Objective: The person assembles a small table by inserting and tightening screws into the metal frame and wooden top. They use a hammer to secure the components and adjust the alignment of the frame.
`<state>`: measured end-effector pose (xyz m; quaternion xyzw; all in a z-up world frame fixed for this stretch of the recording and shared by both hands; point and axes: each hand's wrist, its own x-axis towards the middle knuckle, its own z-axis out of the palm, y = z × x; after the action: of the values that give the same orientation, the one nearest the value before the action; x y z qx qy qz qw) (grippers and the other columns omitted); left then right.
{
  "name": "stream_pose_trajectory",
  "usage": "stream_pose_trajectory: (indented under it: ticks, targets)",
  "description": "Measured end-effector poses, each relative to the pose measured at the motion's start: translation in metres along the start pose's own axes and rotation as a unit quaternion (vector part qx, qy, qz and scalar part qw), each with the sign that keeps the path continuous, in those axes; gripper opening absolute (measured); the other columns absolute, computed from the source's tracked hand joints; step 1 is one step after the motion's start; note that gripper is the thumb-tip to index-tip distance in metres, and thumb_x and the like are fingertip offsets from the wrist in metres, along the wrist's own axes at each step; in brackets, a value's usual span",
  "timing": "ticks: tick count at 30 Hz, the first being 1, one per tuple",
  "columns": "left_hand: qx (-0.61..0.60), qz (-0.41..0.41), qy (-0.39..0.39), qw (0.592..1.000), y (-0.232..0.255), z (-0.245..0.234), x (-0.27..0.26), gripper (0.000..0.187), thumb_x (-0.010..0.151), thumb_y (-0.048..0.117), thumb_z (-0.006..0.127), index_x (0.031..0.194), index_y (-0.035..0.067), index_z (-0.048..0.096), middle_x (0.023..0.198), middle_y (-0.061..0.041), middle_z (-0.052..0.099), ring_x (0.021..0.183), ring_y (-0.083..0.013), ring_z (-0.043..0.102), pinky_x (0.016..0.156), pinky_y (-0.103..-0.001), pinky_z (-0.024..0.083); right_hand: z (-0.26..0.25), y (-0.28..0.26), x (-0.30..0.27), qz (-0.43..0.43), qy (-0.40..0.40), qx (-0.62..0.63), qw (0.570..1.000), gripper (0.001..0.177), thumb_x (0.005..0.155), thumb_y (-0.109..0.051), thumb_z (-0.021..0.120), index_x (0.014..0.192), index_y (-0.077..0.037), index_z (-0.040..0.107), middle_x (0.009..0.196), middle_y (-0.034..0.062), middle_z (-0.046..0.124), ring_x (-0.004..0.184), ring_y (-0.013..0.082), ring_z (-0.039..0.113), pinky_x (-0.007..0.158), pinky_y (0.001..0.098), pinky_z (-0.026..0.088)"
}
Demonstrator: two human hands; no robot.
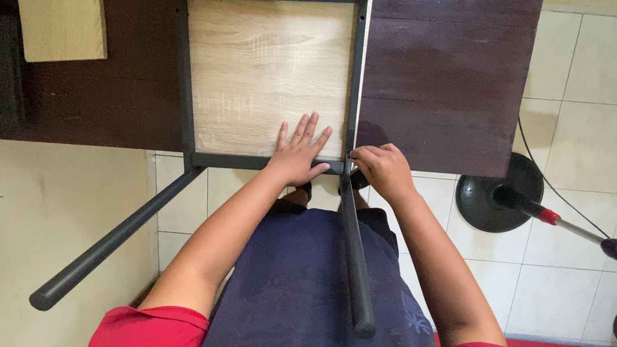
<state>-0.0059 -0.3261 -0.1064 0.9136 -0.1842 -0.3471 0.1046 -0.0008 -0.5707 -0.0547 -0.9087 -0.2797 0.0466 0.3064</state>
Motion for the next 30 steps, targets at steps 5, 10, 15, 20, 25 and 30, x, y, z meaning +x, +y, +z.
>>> stream_pose_trajectory:
  ticks: [5,10,15,20,25,30]
  targets:
    - [-0.007,0.005,0.001,1.000,-0.001,0.002,0.001,0.090,0.097,0.064,0.048,0.166,0.030,0.002,0.172,-0.013,-0.013,0.159,-0.0309,-0.013,0.122,-0.065,-0.004,0.002,0.000,0.000,-0.031,0.000,-0.039,0.999,0.010,0.090,-0.014,0.072,0.099,-0.011,0.075,0.100,0.0002,0.077,0.085,0.0172,0.072,0.082,0.0348,0.050]
    - [-0.007,0.002,0.004,1.000,-0.001,0.003,0.001,0.090,0.097,0.064,0.048,0.166,0.030,0.002,0.173,-0.013,-0.013,0.159,-0.0304,-0.013,0.122,-0.065,-0.004,0.003,-0.005,0.004,-0.049,-0.019,-0.077,0.996,0.010,0.089,-0.012,0.069,0.097,-0.012,0.074,0.097,0.0000,0.074,0.082,0.0180,0.069,0.083,0.0346,0.049]
    - [-0.012,0.004,0.005,1.000,-0.003,0.004,0.001,0.089,0.097,0.064,0.048,0.166,0.030,0.002,0.173,-0.013,-0.013,0.159,-0.0303,-0.013,0.122,-0.065,-0.004,0.004,-0.010,0.008,-0.049,-0.033,-0.092,0.994,0.011,0.087,-0.013,0.069,0.097,-0.011,0.075,0.094,0.0004,0.072,0.079,0.0195,0.068,0.083,0.0347,0.049]
    - [-0.012,0.002,0.003,1.000,-0.003,0.005,0.002,0.090,0.097,0.064,0.048,0.166,0.030,0.003,0.173,-0.013,-0.013,0.160,-0.0307,-0.012,0.122,-0.066,-0.005,0.007,-0.011,0.006,-0.038,-0.015,-0.082,0.996,0.012,0.088,-0.019,0.073,0.095,-0.010,0.076,0.093,0.0005,0.073,0.077,0.0189,0.068,0.079,0.0346,0.048]
    - [-0.018,0.010,0.018,1.000,-0.004,0.007,0.002,0.091,0.096,0.063,0.050,0.166,0.029,0.004,0.172,-0.014,-0.013,0.159,-0.0314,-0.011,0.121,-0.067,-0.005,0.013,-0.008,0.005,-0.026,-0.013,-0.084,0.996,0.013,0.086,-0.018,0.074,0.096,-0.010,0.076,0.092,-0.0001,0.073,0.078,0.0185,0.068,0.078,0.0343,0.048]
    - [-0.022,0.010,0.017,1.000,-0.004,0.006,0.002,0.091,0.096,0.063,0.051,0.166,0.029,0.004,0.173,-0.014,-0.013,0.160,-0.0313,-0.011,0.121,-0.067,-0.004,0.017,-0.006,0.005,0.010,-0.018,-0.068,0.997,0.009,0.087,-0.017,0.075,0.094,-0.012,0.077,0.091,-0.0004,0.073,0.075,0.0196,0.067,0.075,0.0351,0.047]
